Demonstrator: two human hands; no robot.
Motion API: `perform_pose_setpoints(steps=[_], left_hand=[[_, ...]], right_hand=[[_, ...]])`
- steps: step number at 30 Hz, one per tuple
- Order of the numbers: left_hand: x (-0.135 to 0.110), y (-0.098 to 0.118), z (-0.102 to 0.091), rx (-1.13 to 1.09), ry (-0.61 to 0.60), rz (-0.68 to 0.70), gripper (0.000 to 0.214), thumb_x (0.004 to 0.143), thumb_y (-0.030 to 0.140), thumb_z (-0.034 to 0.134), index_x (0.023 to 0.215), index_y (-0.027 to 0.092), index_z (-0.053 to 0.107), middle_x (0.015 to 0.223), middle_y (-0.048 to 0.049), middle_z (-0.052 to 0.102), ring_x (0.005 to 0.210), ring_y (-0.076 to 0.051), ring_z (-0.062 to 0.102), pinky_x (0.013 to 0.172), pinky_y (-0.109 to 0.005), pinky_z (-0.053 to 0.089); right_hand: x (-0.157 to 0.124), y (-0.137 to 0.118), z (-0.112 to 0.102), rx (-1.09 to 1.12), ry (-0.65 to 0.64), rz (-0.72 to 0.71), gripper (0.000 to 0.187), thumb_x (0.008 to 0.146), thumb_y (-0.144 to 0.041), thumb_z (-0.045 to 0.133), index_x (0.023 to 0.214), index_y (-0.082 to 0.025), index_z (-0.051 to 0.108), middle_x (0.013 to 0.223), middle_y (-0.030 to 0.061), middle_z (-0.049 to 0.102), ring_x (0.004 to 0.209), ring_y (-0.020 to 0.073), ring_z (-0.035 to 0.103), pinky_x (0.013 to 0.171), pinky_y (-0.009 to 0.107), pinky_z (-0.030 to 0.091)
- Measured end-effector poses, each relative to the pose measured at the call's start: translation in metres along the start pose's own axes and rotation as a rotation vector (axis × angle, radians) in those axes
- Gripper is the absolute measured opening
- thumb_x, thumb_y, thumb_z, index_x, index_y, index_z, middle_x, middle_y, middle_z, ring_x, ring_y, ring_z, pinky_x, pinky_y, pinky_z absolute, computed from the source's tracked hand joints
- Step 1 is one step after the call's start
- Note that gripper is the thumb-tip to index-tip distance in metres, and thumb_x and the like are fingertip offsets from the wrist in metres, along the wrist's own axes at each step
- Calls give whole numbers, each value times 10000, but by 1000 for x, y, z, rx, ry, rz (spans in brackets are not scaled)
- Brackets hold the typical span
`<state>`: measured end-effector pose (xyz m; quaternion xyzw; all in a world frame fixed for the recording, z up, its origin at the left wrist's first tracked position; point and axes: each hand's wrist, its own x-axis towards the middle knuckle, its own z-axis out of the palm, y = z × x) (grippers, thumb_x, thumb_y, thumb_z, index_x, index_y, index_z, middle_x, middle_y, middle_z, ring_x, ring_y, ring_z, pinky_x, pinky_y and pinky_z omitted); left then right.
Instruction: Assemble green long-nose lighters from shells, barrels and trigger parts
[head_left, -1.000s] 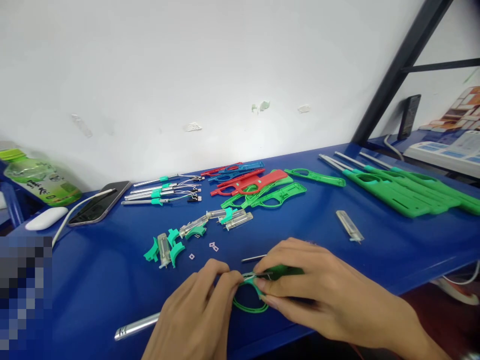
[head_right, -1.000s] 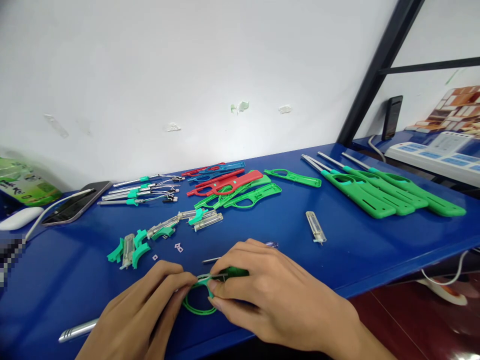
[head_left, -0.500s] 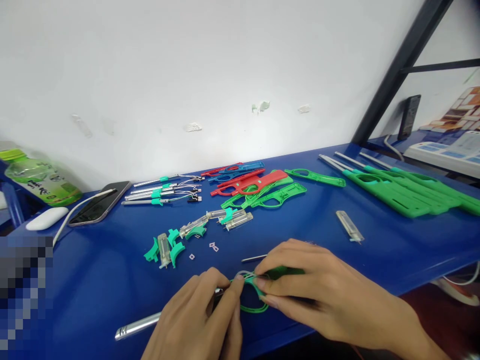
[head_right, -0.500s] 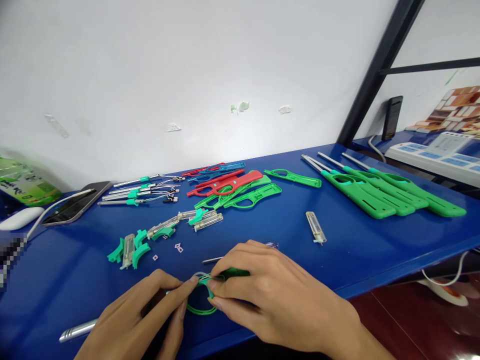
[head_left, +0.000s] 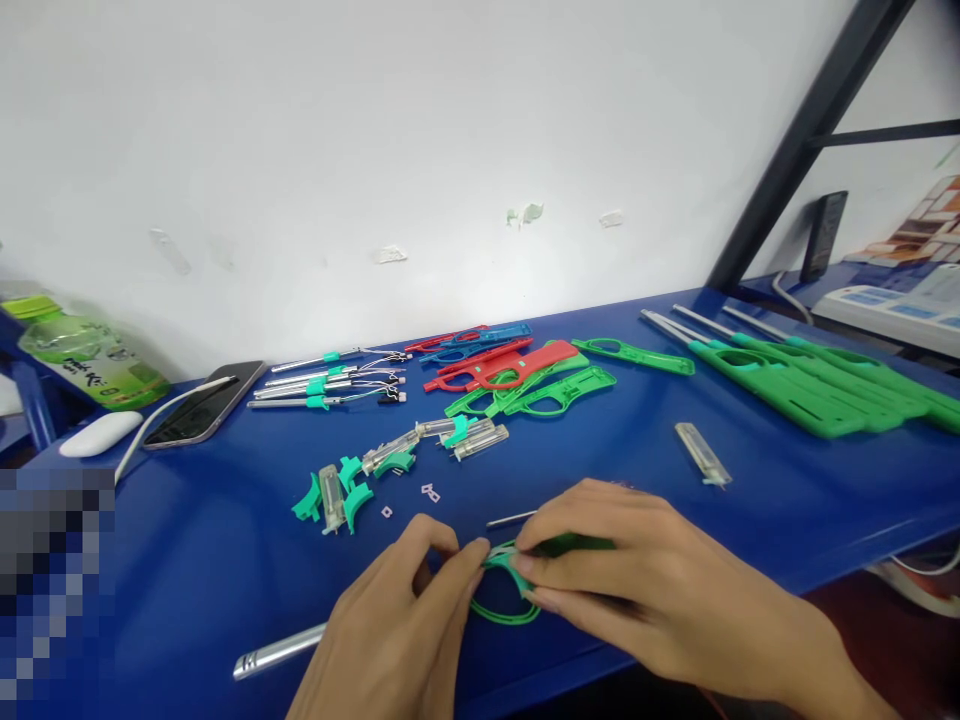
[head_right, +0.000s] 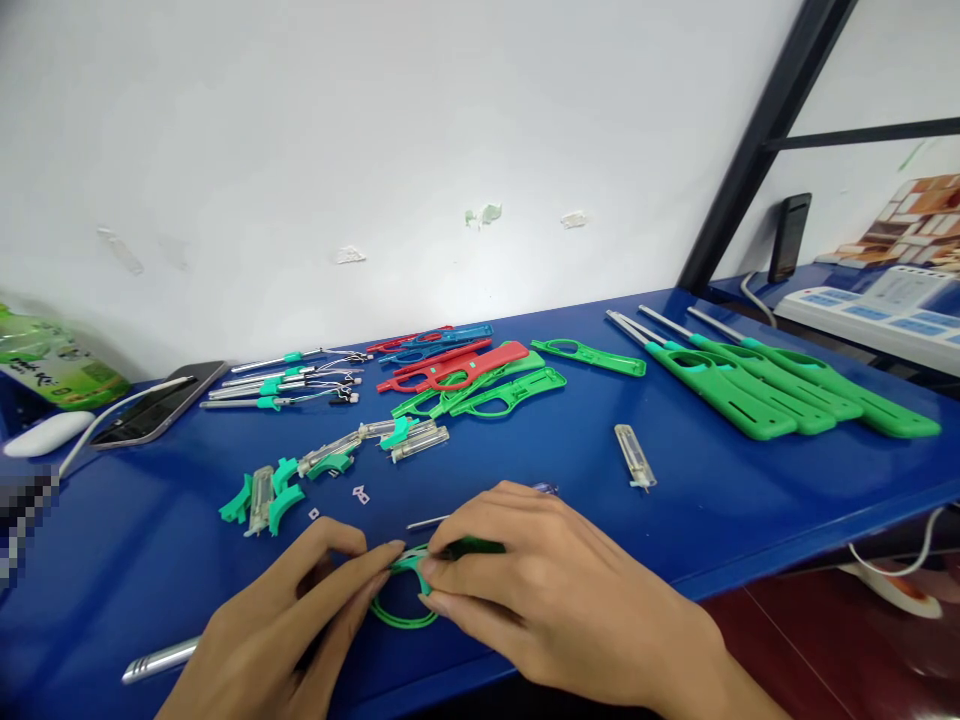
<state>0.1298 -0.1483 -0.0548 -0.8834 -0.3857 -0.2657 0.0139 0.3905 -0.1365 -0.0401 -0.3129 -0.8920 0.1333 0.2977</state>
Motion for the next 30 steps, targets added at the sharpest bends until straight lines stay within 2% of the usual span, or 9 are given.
perform_pose_setpoints(steps=[5, 9, 16, 19, 26, 30], left_hand=[[-1, -1, 0, -55, 8, -29, 267, 1125, 129, 460, 1297, 263, 613, 1046, 3, 639, 766, -108, 722, 727, -235, 615], [-2, 1, -1, -48, 8, -22, 269, 1108, 95, 454, 1242, 263, 616, 1024, 8, 638, 740, -103, 717, 673, -224, 596], [-10, -5, -1, 33, -54, 47, 470, 1041, 11, 404, 1419, 221, 589, 1084, -47, 647, 771, -122, 719, 690, -254, 612], [-13, -8, 0, 49, -67, 65, 498, 1022, 7, 422, 1453, 203, 574, 1105, -64, 648, 760, -126, 695, 679, -265, 606], [-14, -5, 0, 76, -45, 45, 435, 1033, 44, 460, 1410, 207, 601, 1091, -68, 647, 804, -157, 682, 711, -301, 623], [-13, -4, 0, 75, -32, 37, 421, 1034, 45, 487, 1408, 203, 601, 1104, -78, 642, 849, -176, 672, 751, -324, 643]], right_hand=[[-1, 0, 0, -15, 26, -21, 215, 1148, -304, 589, 1199, -258, 793, 1170, -43, 818, 1002, 118, 770, 949, 282, 515], [-1, 2, 1, -27, 46, -43, 208, 1154, -281, 570, 1198, -250, 771, 1179, -39, 819, 1027, 124, 769, 941, 275, 526], [-1, 5, 2, -62, 71, -59, 240, 1161, -256, 547, 1349, -266, 694, 1208, -37, 814, 1032, 137, 762, 943, 298, 541], [-2, 6, 3, -86, 89, -55, 226, 1157, -239, 548, 1326, -243, 697, 1200, -19, 811, 1038, 147, 754, 953, 308, 539], [-3, 8, 3, -86, 59, -48, 219, 1162, -231, 526, 1290, -269, 700, 1131, -26, 803, 969, 152, 746, 891, 335, 526], [-4, 7, 4, -105, 81, -12, 217, 1152, -235, 559, 1303, -282, 707, 1194, -21, 799, 1038, 156, 747, 945, 338, 514]])
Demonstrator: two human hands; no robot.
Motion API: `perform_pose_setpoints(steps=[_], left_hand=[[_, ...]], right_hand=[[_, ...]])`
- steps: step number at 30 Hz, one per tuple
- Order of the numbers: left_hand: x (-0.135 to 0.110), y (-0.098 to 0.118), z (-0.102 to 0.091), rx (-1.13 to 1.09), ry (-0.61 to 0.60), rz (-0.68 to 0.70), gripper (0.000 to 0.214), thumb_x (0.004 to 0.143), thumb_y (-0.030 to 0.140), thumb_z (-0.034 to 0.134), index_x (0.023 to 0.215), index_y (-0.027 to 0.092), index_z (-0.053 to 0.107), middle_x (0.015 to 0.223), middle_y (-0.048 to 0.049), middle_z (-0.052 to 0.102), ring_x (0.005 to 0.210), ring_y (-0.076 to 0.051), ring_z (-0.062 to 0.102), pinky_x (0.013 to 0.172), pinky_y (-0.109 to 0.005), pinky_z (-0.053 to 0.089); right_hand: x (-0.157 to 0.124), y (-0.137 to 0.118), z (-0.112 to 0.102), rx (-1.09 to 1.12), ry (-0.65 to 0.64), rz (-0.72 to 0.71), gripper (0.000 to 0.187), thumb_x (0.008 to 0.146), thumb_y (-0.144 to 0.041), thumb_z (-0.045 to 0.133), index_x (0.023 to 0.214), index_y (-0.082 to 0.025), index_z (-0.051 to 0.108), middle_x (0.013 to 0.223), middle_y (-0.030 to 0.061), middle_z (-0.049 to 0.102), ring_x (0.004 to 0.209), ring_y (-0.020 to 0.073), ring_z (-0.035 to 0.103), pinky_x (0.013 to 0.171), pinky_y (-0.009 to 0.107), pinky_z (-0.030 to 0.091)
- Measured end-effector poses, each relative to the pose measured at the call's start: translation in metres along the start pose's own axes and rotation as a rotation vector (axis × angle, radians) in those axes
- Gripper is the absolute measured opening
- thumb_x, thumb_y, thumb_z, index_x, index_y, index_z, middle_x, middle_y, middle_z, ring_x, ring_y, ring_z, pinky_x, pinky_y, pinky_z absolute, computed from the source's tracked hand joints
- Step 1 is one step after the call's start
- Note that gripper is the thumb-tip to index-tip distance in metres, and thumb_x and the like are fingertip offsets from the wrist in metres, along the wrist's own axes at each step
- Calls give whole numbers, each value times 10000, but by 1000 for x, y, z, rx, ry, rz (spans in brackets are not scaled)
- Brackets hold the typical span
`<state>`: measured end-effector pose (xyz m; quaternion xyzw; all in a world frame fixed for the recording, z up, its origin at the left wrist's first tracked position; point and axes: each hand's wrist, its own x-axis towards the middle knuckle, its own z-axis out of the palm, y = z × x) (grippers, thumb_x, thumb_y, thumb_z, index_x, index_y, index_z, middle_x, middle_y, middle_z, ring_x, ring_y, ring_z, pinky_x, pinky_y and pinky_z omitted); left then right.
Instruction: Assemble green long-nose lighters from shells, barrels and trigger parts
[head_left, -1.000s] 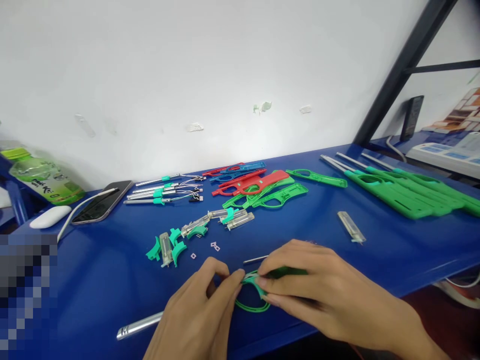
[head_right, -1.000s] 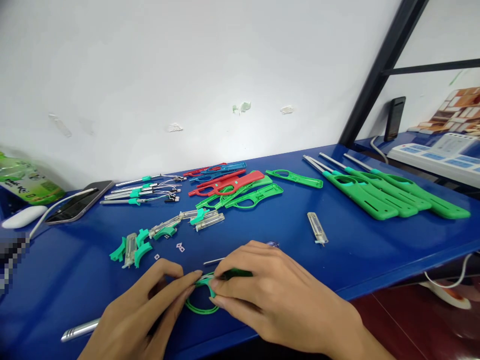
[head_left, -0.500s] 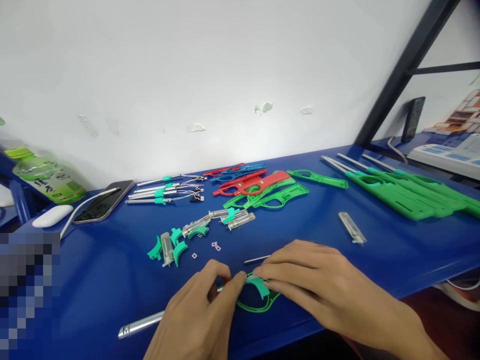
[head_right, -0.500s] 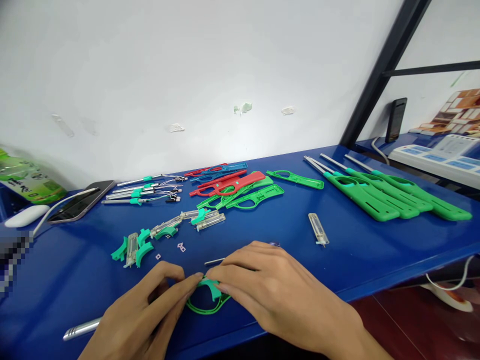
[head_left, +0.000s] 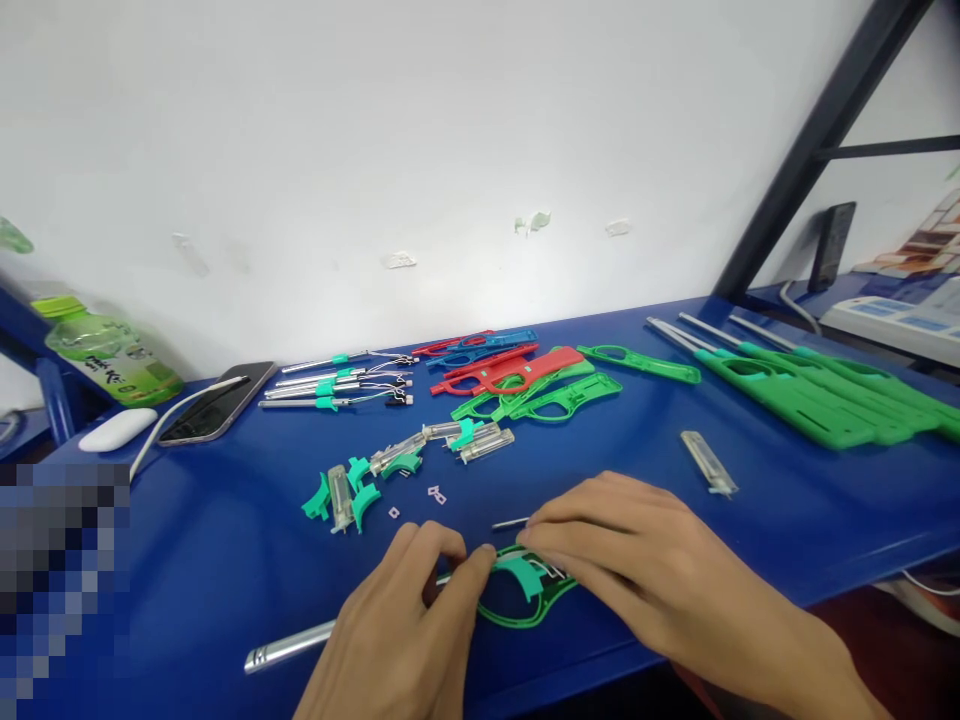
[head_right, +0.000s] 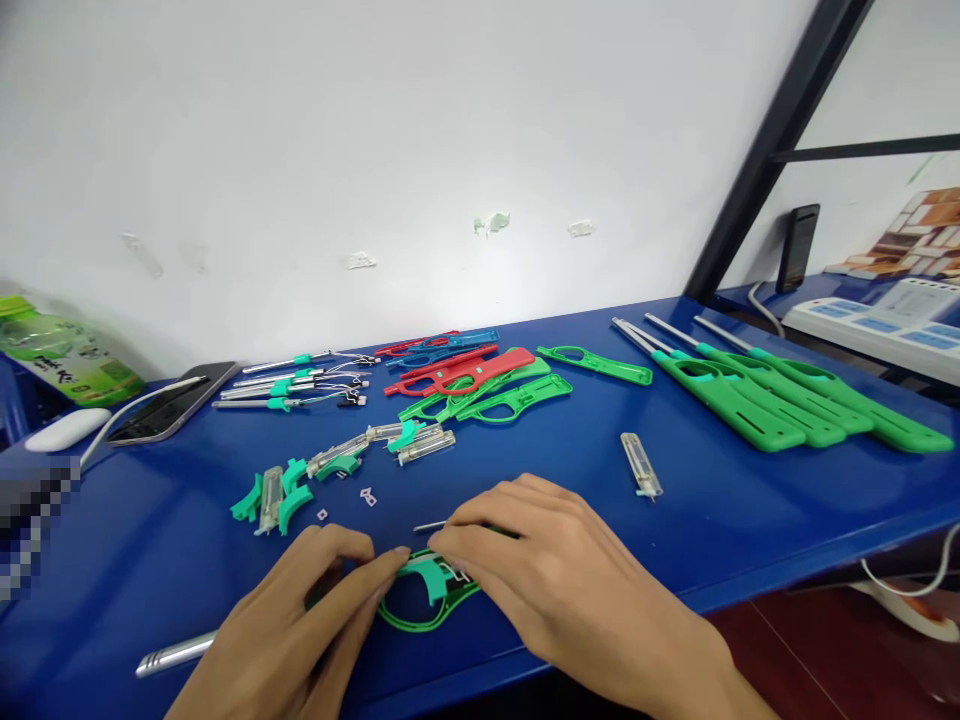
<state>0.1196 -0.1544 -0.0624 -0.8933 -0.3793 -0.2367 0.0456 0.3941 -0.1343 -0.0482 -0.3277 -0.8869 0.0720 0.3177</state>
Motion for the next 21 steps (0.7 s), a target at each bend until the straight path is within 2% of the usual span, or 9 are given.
perform_pose_setpoints(steps=[5, 9, 14, 18, 21], left_hand=[[-1, 0, 0, 4, 25, 20, 421, 1045, 35, 461, 1417, 177, 599, 1099, -86, 638, 881, -189, 689, 768, -337, 661], [-1, 1, 0, 72, 36, 48, 378, 1096, 89, 445, 1437, 146, 598, 1139, -102, 654, 939, -187, 720, 842, -337, 665], [4, 1, -6, 85, 207, -26, 314, 1098, 122, 510, 1384, 199, 615, 1177, -74, 678, 1028, -192, 707, 947, -330, 618], [8, -22, -21, 180, 203, -97, 253, 1108, 176, 498, 1288, 256, 657, 1132, -37, 709, 1022, -228, 692, 952, -394, 590], [7, -50, -36, 202, 173, -157, 231, 1126, 294, 486, 1174, 292, 712, 1069, -16, 730, 928, -236, 664, 729, -356, 558]], right_hand=[[3, -3, -1, -3, 84, 9, 178, 1131, -199, 605, 1264, -263, 704, 1149, -22, 798, 1010, 143, 726, 947, 344, 492], [7, -4, -1, -5, 97, 3, 181, 1124, -170, 614, 1275, -245, 678, 1119, -18, 790, 1016, 150, 703, 954, 366, 482], [6, -3, 0, -11, 111, 30, 216, 1111, -154, 623, 1298, -251, 673, 1150, 0, 788, 1054, 172, 694, 971, 387, 490], [12, 0, -4, -63, 76, 41, 224, 1121, -178, 589, 1310, -244, 688, 1203, 34, 776, 1117, 204, 705, 995, 412, 515], [25, 4, -13, -210, -65, 2, 277, 1124, -191, 549, 1357, -235, 693, 1257, 82, 755, 1164, 262, 704, 1000, 465, 544]])
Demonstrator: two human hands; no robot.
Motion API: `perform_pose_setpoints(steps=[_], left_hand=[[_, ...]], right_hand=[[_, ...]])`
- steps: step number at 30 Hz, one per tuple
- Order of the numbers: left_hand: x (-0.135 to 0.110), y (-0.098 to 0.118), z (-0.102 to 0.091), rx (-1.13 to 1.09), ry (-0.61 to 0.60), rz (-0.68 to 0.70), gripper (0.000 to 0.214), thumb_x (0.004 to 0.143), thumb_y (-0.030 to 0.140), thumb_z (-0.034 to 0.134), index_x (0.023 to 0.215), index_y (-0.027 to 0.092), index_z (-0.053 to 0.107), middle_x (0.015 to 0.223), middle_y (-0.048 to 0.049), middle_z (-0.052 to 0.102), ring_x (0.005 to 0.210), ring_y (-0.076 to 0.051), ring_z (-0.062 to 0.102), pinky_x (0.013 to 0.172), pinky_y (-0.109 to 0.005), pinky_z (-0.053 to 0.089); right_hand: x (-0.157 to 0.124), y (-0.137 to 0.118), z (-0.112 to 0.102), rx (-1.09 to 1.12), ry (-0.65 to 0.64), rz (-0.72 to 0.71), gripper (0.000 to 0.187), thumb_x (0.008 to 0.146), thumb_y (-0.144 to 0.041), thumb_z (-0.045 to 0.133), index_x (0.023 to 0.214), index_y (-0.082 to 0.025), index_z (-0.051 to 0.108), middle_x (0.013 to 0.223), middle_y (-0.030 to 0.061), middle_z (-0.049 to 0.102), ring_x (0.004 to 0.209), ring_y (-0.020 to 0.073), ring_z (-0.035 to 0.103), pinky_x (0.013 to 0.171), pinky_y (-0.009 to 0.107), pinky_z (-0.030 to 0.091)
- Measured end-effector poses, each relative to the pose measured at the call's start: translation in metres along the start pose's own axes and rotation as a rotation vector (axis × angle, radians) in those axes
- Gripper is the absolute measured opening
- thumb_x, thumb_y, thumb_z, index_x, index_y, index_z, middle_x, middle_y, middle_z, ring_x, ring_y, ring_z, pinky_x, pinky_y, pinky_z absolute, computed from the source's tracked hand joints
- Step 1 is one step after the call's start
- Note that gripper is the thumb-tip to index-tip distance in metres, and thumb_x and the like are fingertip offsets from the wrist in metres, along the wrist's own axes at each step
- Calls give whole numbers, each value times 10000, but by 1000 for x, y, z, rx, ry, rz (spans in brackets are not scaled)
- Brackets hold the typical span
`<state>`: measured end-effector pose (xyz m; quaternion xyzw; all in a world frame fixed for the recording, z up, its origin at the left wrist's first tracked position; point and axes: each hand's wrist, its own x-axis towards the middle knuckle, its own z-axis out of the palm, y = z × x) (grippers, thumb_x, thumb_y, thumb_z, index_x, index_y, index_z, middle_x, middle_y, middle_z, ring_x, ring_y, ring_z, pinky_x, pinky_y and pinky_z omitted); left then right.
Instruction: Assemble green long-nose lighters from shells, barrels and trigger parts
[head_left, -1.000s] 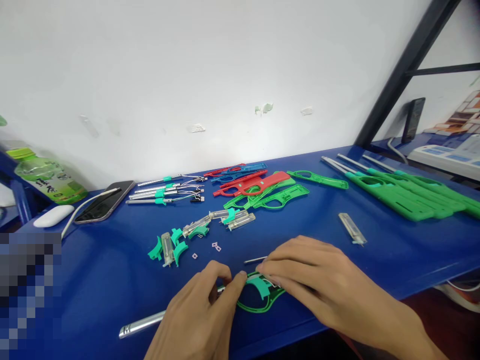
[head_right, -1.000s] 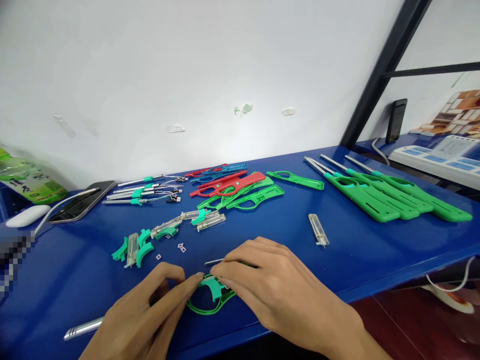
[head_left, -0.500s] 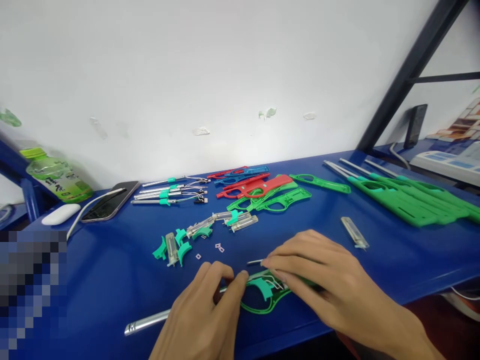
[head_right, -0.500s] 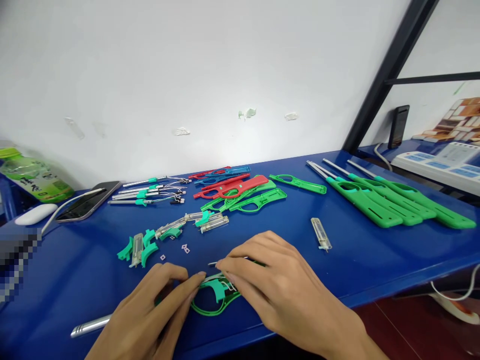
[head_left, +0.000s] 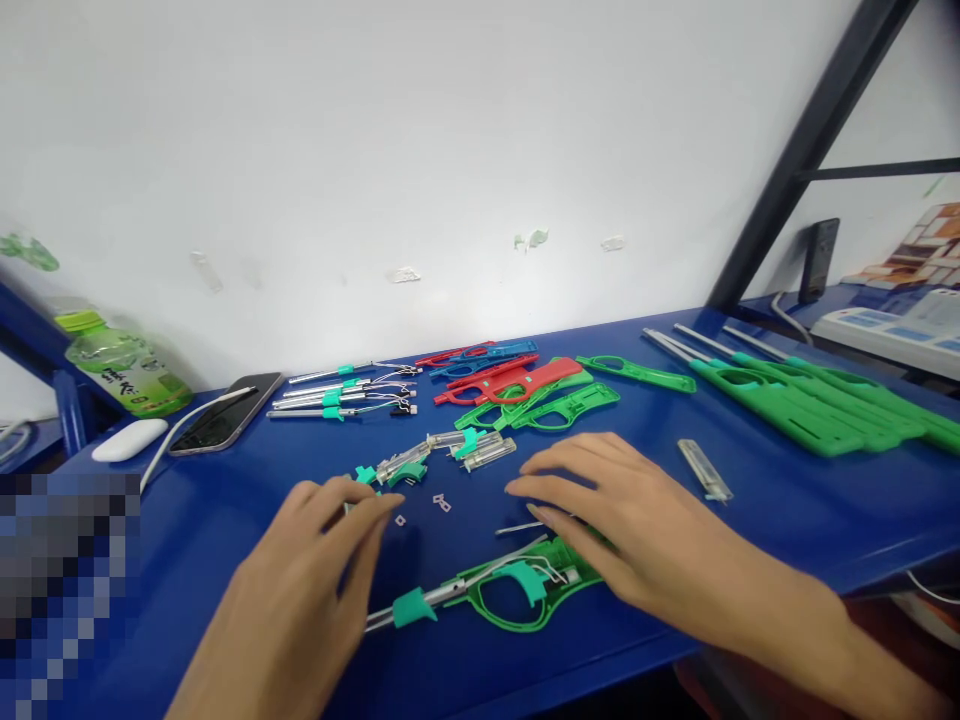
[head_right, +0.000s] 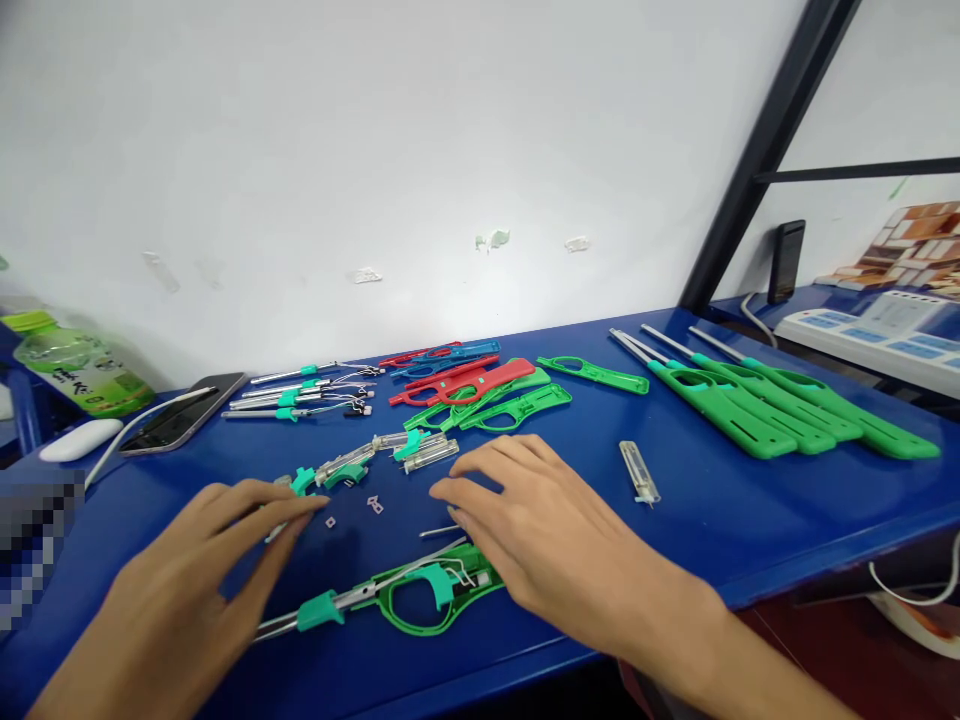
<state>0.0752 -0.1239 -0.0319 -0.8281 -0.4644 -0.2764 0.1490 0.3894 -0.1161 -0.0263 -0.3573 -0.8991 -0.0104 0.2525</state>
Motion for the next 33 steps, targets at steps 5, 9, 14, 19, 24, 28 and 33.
perform_pose_setpoints(steps=[5, 9, 14, 19, 24, 28, 33], left_hand=[[7, -28, -4, -1, -80, 42, 315, 1139, 399, 483, 1079, 294, 774, 998, -8, 742, 834, -205, 664, 649, -307, 547], [10, -26, 4, -11, -144, 106, 322, 1134, 341, 484, 1040, 301, 789, 993, -15, 731, 837, -206, 642, 678, -299, 550], [9, -26, 13, 34, -234, 167, 281, 1091, 206, 510, 998, 284, 762, 1002, -23, 720, 855, -221, 606, 731, -332, 511], [8, -25, 18, 68, -260, 144, 330, 1127, 189, 431, 958, 248, 708, 990, -26, 690, 862, -211, 584, 766, -337, 490], [8, -28, 12, 47, -237, 132, 353, 1134, 222, 420, 997, 260, 743, 989, -23, 712, 839, -215, 604, 740, -335, 515], [7, -29, 4, 10, -216, 102, 300, 1131, 268, 466, 1195, 285, 758, 1087, -25, 735, 916, -210, 662, 717, -303, 545], [3, -27, 9, -17, -186, 55, 348, 1120, 318, 477, 961, 268, 783, 984, -35, 723, 830, -197, 666, 688, -296, 556]], right_hand=[[29, 17, -15, -254, -177, -128, 351, 1039, -113, 609, 1366, -214, 688, 1199, 116, 725, 1032, 294, 699, 867, 450, 574], [55, 31, -12, -276, -223, -192, 228, 1107, -199, 577, 1275, -200, 731, 1095, 84, 718, 902, 233, 672, 805, 387, 534], [73, 41, 5, -291, -234, -231, 158, 1114, -289, 628, 1099, -173, 733, 1034, 67, 698, 895, 208, 627, 756, 341, 470], [73, 45, 18, -286, -237, -254, 113, 1106, -228, 630, 1082, -158, 715, 1040, 76, 692, 929, 224, 622, 741, 348, 444], [68, 48, 5, -248, -197, -225, 140, 1073, -102, 594, 1052, -173, 712, 1043, 84, 741, 957, 242, 653, 819, 380, 463], [47, 43, -18, -187, -116, -151, 106, 1114, -200, 575, 1118, -216, 680, 992, 51, 781, 917, 240, 687, 845, 387, 485], [7, 23, -22, 2, 146, 17, 148, 1173, -326, 500, 1219, -270, 630, 1106, 22, 798, 997, 211, 748, 874, 343, 543]])
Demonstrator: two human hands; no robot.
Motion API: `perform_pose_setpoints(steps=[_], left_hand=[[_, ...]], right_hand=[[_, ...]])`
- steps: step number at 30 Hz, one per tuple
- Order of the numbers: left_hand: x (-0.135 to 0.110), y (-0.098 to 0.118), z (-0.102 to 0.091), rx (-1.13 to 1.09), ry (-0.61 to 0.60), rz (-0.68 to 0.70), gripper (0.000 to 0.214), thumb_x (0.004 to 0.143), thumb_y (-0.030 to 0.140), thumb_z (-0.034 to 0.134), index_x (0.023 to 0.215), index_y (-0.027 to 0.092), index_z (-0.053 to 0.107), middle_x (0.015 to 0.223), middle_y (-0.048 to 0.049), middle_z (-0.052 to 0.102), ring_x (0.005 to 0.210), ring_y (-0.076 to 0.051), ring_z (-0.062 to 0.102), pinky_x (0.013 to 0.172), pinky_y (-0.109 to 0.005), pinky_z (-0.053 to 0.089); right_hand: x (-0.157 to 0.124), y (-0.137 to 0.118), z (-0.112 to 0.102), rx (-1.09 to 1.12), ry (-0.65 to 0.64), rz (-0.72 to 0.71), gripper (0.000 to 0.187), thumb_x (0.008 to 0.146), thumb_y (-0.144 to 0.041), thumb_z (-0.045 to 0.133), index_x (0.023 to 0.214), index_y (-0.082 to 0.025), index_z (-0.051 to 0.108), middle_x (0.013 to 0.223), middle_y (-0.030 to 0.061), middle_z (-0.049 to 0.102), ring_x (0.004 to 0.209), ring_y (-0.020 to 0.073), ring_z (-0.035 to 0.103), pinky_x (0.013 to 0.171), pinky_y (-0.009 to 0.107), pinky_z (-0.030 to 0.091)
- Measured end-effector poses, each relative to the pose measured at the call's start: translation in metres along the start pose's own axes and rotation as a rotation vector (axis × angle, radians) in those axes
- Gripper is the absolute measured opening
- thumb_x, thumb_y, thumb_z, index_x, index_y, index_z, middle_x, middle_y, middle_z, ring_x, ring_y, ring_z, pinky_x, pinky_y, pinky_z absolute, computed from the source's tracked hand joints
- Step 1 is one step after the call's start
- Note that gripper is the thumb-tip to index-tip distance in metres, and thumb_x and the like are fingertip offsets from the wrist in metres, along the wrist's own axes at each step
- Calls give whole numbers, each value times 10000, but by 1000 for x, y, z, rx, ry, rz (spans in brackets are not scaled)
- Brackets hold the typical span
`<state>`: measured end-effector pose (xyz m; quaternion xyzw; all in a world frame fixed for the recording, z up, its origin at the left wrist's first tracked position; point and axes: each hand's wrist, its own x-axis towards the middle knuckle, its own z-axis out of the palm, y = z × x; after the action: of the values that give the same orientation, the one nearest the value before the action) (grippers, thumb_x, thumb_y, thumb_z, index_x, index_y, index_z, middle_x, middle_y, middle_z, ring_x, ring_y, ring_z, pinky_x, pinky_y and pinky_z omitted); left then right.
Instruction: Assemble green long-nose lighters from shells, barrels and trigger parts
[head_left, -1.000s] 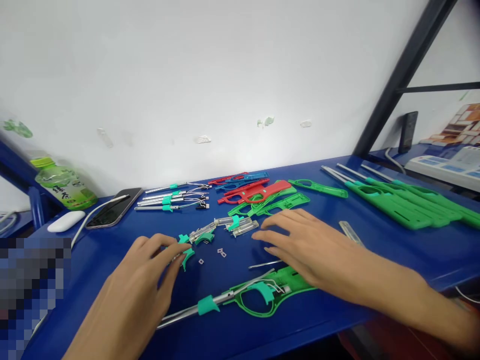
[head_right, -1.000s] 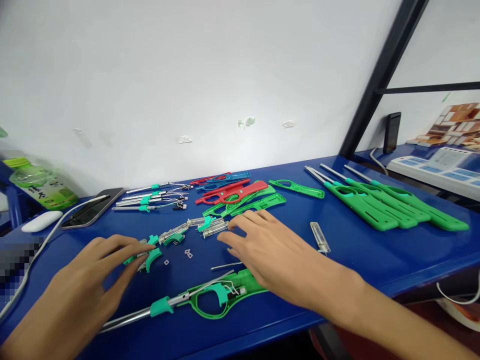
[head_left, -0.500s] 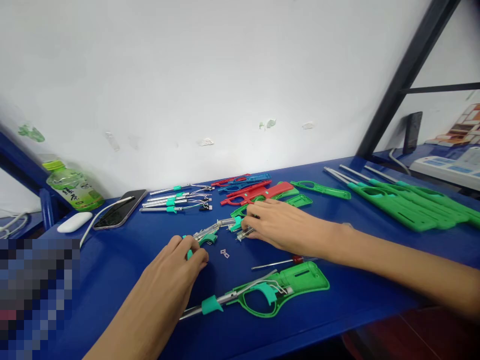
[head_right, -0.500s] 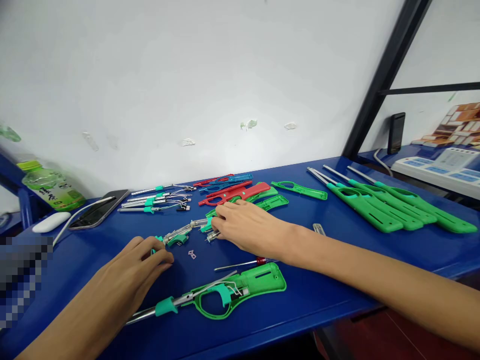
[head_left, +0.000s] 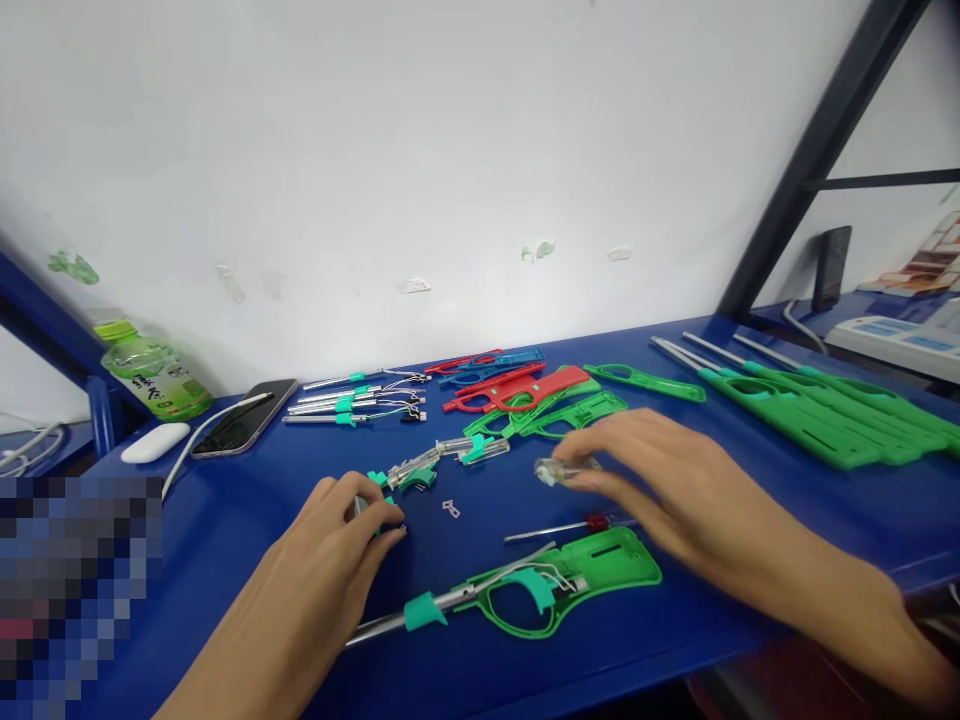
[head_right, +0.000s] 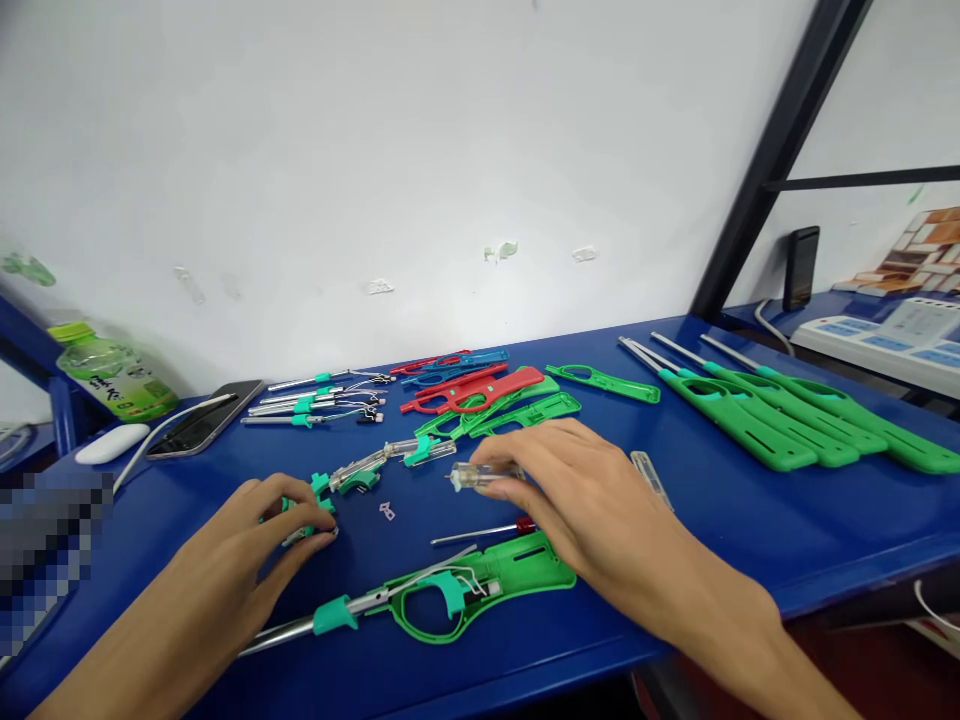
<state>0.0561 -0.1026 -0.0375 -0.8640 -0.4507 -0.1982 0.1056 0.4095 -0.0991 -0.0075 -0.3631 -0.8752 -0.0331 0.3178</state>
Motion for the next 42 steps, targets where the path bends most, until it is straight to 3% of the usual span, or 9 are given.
perform_pose_setpoints(steps=[6, 14, 19, 25, 27, 31, 35, 38, 42], left_hand=[[2, 5, 1, 13, -45, -16, 337, 1100, 236, 459, 932, 254, 751, 995, -39, 710, 840, -217, 652, 715, -328, 567], [6, 12, 7, 106, -108, -6, 332, 1064, 118, 468, 924, 247, 740, 1001, -52, 701, 899, -246, 633, 744, -343, 547], [7, 16, 14, 151, -111, -3, 393, 992, 6, 385, 938, 221, 710, 998, -69, 689, 893, -258, 639, 804, -390, 559], [13, 20, 9, 115, -79, -38, 341, 1075, 145, 385, 915, 221, 676, 955, -67, 672, 804, -241, 672, 719, -364, 573], [15, 27, 1, 79, -63, -42, 308, 1096, 198, 386, 976, 234, 668, 972, -57, 668, 800, -235, 690, 666, -345, 562], [17, 48, -13, -28, -17, -52, 249, 1125, 257, 362, 1027, 262, 591, 947, -10, 667, 768, -186, 719, 653, -312, 567], [18, 67, -18, -310, 2, -137, 222, 1140, 317, 420, 967, 284, 554, 806, 66, 655, 642, -118, 658, 598, -236, 521], [18, 77, -19, -467, 16, -168, 212, 1125, 313, 500, 939, 286, 597, 764, 93, 660, 579, -84, 604, 516, -189, 461], [15, 83, -18, -574, 98, -98, 155, 1073, 234, 610, 944, 294, 672, 784, 104, 690, 586, -54, 602, 522, -141, 450]], right_hand=[[-14, -23, 17, 55, 194, 106, 166, 1156, -283, 537, 1276, -285, 651, 1118, 1, 822, 1004, 187, 774, 889, 308, 565], [-17, -23, 27, 130, 138, 8, 256, 1141, -152, 509, 1343, -246, 634, 1122, 22, 804, 957, 174, 741, 896, 336, 540], [-23, -18, 33, 177, 130, 7, 248, 1141, -117, 450, 1285, -237, 612, 884, -18, 709, 782, 163, 656, 866, 370, 514], [-24, -21, 32, 211, 119, 128, 243, 1134, -109, 437, 1171, -263, 621, 851, -24, 655, 772, 160, 617, 764, 317, 490], [-24, -23, 29, 226, 125, 178, 244, 1152, -133, 416, 1149, -264, 621, 866, -24, 664, 793, 154, 634, 769, 298, 494], [-23, -28, 22, 376, 98, 369, 367, 1199, -289, 361, 920, -257, 598, 822, -27, 639, 760, 143, 640, 728, 266, 484], [-23, -29, 21, 432, 104, 516, 440, 1202, -395, 348, 855, -252, 577, 746, -42, 583, 652, 131, 586, 637, 256, 446], [-21, -31, 23, 389, 128, 469, 414, 1195, -376, 376, 879, -248, 611, 744, -41, 613, 649, 132, 603, 629, 252, 450], [-18, -36, 22, 346, 162, 310, 371, 1172, -289, 444, 886, -234, 673, 771, -19, 682, 691, 140, 651, 663, 250, 481]])
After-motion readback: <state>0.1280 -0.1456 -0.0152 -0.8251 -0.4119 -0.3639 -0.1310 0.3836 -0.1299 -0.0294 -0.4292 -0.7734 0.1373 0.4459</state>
